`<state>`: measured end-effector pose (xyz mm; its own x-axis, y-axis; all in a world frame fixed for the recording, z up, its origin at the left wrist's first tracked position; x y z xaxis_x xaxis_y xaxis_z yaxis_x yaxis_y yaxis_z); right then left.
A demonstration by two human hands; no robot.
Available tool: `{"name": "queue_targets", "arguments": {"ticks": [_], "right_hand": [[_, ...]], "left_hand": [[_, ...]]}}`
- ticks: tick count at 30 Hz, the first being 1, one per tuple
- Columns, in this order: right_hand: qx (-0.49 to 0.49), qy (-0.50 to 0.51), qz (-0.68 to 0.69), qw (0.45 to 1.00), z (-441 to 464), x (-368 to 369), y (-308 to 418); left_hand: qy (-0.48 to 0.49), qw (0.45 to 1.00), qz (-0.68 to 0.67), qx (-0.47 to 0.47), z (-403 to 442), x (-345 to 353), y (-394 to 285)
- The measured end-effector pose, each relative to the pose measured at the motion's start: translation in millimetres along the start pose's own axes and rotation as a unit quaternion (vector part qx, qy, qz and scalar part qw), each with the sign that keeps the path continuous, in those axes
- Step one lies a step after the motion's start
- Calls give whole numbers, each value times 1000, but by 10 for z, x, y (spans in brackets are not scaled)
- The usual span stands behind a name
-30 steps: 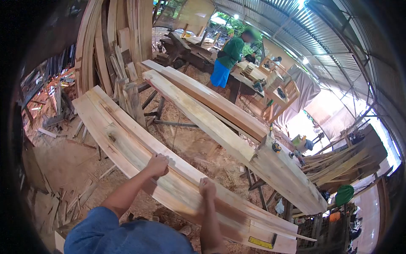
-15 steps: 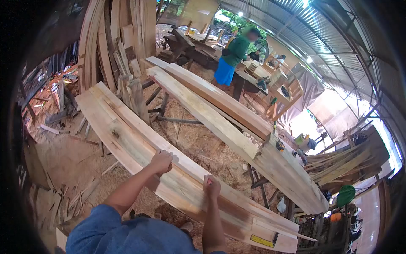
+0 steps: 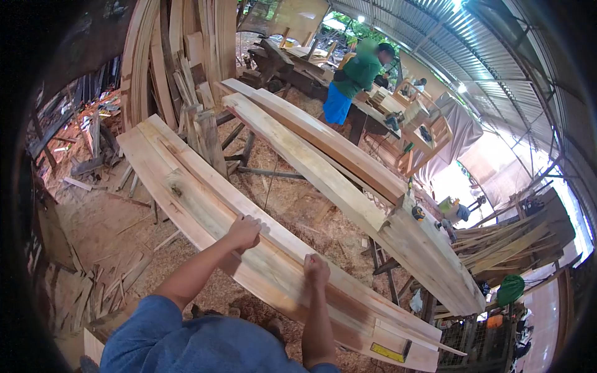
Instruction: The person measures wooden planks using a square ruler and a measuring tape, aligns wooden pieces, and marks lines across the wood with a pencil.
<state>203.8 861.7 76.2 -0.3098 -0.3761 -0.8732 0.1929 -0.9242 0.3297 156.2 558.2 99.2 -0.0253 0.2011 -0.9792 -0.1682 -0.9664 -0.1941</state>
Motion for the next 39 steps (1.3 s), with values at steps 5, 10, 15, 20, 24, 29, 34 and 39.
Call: {"name": "queue_targets", "arguments": {"ticks": [5,10,15,20,24,29,34,39], "right_hand": [[63,55,32,996,41,-29,8],[54,53,43,996,49,-90,65],[32,71,50,996,44,-44,20],[8,62,36,997,34,-147,95],[-10,37,36,999,3,-93,78],[-30,17,40,999,-30,-61,30],[-72,25,67,995,-55,-240,149],[-116,79,82,987,-49,-203,129]], "left_hand": [[-7,1000,-2,-8,21,30,-4],[19,1000,14,-13,18,-3,-15],[22,999,29,-17,14,6,-14],[43,999,20,-27,19,-78,-54],[16,998,54,-15,50,61,15],[68,995,69,-28,77,-27,-30],[80,995,43,-45,44,-108,-84],[89,994,31,-50,63,-117,-87]]}}
Point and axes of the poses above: each hand's wrist, its own z-axis towards the middle knuckle, its own x-axis out of the palm, y = z × x, the point moved 1 cm from there along z, towards the middle knuckle, and after that the axes turned 15 degrees about -x, right-handed, at the moved point
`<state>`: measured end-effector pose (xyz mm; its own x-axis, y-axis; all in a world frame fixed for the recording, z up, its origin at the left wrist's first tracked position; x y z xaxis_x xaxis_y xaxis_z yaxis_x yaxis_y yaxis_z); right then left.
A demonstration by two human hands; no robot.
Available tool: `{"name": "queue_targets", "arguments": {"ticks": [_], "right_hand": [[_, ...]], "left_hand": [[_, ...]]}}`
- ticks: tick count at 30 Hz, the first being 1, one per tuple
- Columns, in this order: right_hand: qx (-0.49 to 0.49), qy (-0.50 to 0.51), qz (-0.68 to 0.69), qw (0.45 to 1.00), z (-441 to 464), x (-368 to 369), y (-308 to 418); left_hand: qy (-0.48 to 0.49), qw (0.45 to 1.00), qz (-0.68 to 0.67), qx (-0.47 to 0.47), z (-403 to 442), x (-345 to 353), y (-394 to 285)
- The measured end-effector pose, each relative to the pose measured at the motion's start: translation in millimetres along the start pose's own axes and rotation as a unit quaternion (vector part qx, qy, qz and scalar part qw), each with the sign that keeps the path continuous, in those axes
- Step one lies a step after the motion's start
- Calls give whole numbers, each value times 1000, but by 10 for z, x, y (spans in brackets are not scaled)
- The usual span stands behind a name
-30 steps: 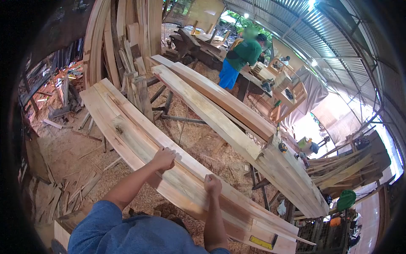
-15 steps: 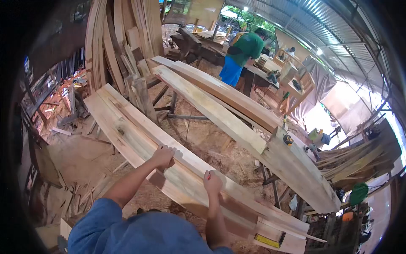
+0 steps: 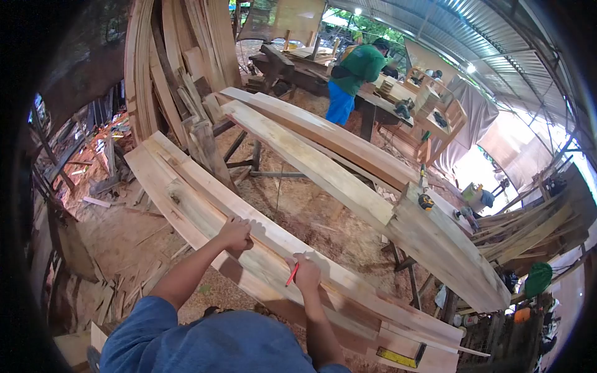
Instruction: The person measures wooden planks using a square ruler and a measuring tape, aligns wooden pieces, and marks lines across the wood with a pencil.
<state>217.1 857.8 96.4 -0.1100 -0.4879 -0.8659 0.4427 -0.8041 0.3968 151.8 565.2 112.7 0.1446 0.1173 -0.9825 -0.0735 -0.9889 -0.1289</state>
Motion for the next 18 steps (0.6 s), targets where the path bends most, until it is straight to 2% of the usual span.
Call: {"name": "queue_targets", "arguments": {"ticks": [4,6,8,10,14,18], "right_hand": [[4,9,29,1000,125,50,101],[-14,37,41,998,239,171,159],[10,121,-2,993,395,172,390],[20,139,22,990,472,171,512],[52,133,22,989,533,57,604],[71,115,73,988,578,86,536]], "left_hand": [[-21,1000,-2,12,46,66,49],[-27,1000,-8,11,-21,85,27],[-35,999,-13,8,-23,64,4],[-38,999,-26,15,-31,106,37],[-82,995,-23,48,-51,90,65],[-34,994,-35,94,28,87,177]]}}
Point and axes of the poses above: each hand's wrist, its own z-axis towards the middle knuckle, its own x-axis out of the palm, y = z × x, the point moved 1 cm from there along z, towards the middle knuckle, and after that the axes turned 15 degrees about -x, right-handed, at the moved point
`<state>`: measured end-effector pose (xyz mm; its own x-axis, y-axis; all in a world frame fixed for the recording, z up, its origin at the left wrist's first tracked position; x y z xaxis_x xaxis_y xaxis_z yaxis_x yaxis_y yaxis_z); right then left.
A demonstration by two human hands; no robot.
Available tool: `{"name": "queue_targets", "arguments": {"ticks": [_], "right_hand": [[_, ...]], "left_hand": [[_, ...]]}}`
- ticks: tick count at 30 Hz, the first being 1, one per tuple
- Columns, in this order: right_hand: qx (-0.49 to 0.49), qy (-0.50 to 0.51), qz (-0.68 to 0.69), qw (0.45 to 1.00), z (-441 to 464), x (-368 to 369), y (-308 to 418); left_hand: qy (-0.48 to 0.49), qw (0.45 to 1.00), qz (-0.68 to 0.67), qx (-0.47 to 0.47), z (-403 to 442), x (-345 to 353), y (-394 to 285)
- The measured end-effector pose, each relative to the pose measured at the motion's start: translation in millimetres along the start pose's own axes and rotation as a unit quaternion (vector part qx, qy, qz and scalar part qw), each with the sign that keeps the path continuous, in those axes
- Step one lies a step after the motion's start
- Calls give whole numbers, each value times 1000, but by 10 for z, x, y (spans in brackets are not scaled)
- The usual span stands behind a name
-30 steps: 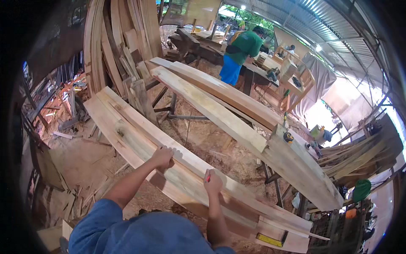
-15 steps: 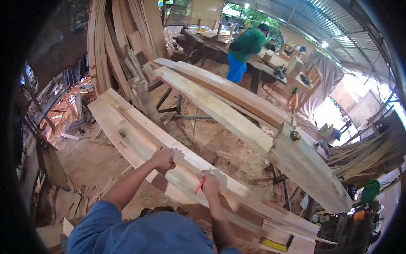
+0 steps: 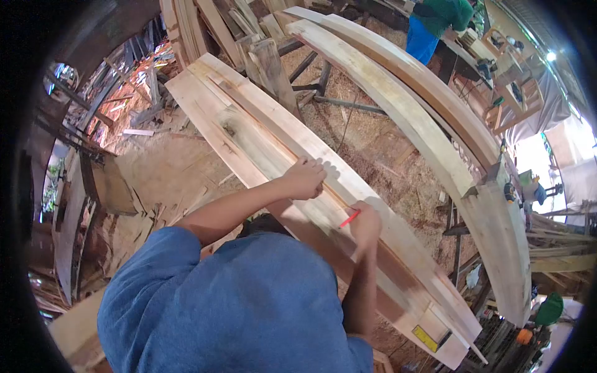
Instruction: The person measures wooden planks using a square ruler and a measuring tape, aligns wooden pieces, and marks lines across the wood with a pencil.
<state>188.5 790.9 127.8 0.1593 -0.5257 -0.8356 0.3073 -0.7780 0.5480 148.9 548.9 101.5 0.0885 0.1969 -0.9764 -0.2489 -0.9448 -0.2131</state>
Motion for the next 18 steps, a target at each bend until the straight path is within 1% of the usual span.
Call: {"name": "queue_targets", "arguments": {"ticks": [3,4,6,7,8,9,10,12,13,14,15,16,18], "right_hand": [[13,-11,37,999,-1,101,-185],[41,1,39,998,26,90,-116],[100,27,36,994,67,-50,67],[114,33,37,992,80,-50,87],[129,40,36,990,92,-52,93],[144,44,37,988,88,-68,103],[126,37,44,990,78,-93,124],[149,13,125,981,42,-31,-66],[161,0,166,973,-13,40,-262],[196,-73,321,924,-100,235,-657],[188,-112,402,889,-161,316,-839],[179,-147,479,846,-218,393,-1009],[250,-138,527,801,-135,323,-952]], "left_hand": [[6,985,-165,52,10,-312,332],[37,977,-208,38,34,-562,515],[24,966,-256,4,242,-619,1118],[55,965,-254,-23,354,-773,1392],[83,954,-272,-90,410,-878,1660],[89,962,-252,-51,449,-998,1923],[57,976,-204,-49,557,-893,2222],[151,973,-169,-40,686,-903,2552],[176,972,-155,-26,736,-927,2636],[203,969,-140,-13,762,-965,2696],[231,965,-124,0,786,-962,2751],[260,958,-118,-24,830,-919,2813],[282,949,-138,-36,831,-852,2910]]}}
Point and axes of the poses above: each hand's wrist, its own z-axis towards the middle knuckle, its own x-axis out of the palm, y = z × x, the point moved 1 cm from there along z, towards the middle knuckle, and after that the axes turned 15 degrees about -x, right-handed, at the moved point
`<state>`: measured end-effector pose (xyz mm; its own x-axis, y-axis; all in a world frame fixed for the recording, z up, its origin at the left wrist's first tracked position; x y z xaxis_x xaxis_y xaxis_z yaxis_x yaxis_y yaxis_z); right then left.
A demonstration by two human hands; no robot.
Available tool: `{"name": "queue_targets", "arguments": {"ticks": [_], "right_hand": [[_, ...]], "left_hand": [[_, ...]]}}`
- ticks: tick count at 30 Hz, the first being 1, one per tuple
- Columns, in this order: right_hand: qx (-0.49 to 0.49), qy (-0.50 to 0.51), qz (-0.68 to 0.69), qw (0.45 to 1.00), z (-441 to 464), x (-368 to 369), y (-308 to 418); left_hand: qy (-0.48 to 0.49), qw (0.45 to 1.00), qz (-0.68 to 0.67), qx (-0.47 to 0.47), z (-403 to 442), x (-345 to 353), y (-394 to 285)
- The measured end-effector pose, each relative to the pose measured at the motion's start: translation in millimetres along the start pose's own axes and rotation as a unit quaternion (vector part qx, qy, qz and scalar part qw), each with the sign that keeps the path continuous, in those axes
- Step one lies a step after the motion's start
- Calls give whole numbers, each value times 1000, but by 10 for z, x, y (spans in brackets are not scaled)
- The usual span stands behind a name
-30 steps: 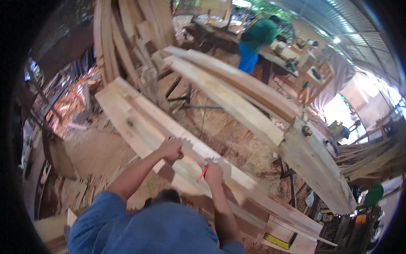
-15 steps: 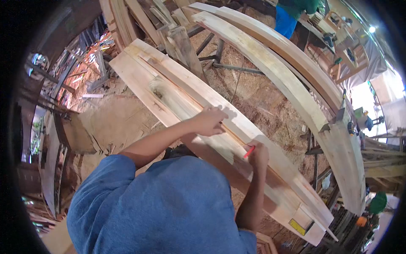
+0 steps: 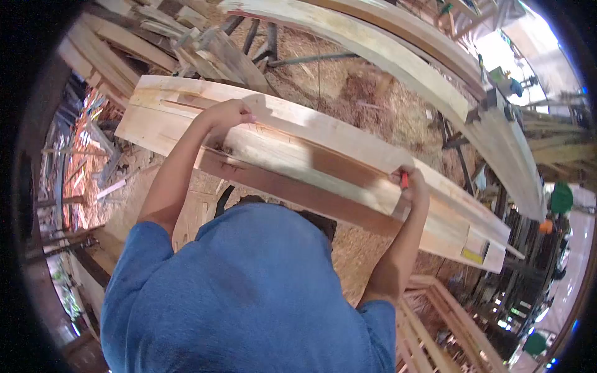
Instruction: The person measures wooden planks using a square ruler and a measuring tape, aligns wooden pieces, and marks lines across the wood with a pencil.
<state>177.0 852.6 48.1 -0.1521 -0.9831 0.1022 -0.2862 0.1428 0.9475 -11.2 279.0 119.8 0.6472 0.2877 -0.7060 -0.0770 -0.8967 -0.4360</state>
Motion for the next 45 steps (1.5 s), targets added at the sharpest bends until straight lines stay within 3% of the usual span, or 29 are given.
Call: {"name": "queue_targets", "arguments": {"ticks": [1,4,5,7,10,13,18,21,22,25,27,29,32,35,38,41,45], "right_hand": [[112,-50,35,992,17,38,103],[-49,43,-226,972,-201,306,300],[-85,66,-323,940,-319,458,484],[-65,86,-495,862,-431,702,757],[-72,35,-262,962,-364,513,526],[-205,-133,-217,945,-428,448,575],[-272,-388,-55,879,-851,865,750],[-309,-345,31,886,-1045,1543,426],[-259,-283,-1,924,-1074,1608,84],[-363,-200,-92,906,-1147,2565,-179],[-124,-175,-36,976,-1160,2923,-320],[-200,-112,-139,963,-1138,3158,-275],[-317,-98,-228,915,-1137,3270,-110],[-237,-101,-203,945,-1097,3231,-51],[-223,-145,-181,947,-1025,3254,-42],[-298,-127,-224,919,-956,3256,-150],[-286,-70,-230,928,-997,3307,-189]], "left_hand": [[7,1000,-12,-4,14,-13,25],[33,996,-34,78,-37,-54,61],[41,990,-55,123,-15,-5,84],[30,990,-75,117,69,90,212],[35,997,-24,57,-41,42,136],[14,998,0,56,-126,48,71],[-66,991,94,66,-201,116,9],[-87,987,120,60,-160,147,34],[-97,986,120,65,-141,175,67],[-97,987,114,60,-234,162,-45],[-99,987,108,60,-240,150,-45],[-103,984,128,65,-220,162,-36],[-98,986,130,48,-180,182,0],[-100,985,131,46,-260,145,-80],[-101,985,131,44,-281,139,-103],[-108,984,134,50,-271,146,-89],[-113,983,137,51,-277,153,-80]]}}
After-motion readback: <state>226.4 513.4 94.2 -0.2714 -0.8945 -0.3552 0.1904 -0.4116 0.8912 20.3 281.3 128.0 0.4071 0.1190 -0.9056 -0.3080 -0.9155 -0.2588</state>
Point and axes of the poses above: each hand's wrist, its own z-axis towards the middle knuckle, its own x-axis out of the palm, y = z × x, the point moved 1 cm from there along z, towards the middle knuckle, and after that the axes turned 15 degrees about -x, right-handed, at the moved point
